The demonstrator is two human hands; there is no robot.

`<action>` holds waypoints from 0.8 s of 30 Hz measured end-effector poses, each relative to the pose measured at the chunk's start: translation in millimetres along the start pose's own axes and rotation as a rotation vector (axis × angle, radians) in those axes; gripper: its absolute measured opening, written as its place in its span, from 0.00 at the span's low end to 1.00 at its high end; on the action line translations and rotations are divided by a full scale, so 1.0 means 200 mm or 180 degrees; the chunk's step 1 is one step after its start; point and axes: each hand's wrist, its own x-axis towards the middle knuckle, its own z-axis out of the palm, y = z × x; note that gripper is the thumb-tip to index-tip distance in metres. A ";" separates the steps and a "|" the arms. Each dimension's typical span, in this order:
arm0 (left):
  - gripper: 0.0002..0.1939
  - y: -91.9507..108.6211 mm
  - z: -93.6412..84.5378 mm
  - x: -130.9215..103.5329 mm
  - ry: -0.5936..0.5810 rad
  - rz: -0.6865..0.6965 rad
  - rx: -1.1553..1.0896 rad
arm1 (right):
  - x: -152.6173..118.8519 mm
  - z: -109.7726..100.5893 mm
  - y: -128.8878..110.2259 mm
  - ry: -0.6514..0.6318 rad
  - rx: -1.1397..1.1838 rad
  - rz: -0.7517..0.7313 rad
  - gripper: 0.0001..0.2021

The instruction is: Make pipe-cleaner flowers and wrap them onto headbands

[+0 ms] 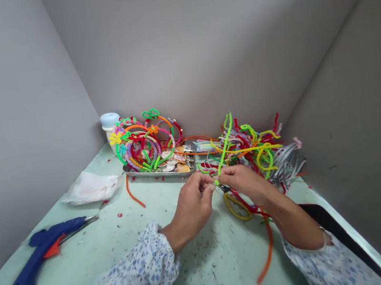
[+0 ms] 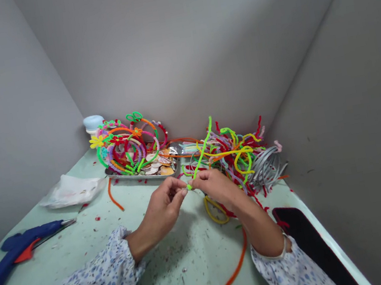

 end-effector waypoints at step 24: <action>0.08 0.01 -0.02 0.05 0.0197 -0.0641 -0.0662 | -0.02 -0.06 -0.02 -0.0201 -0.0430 -0.0512 0.12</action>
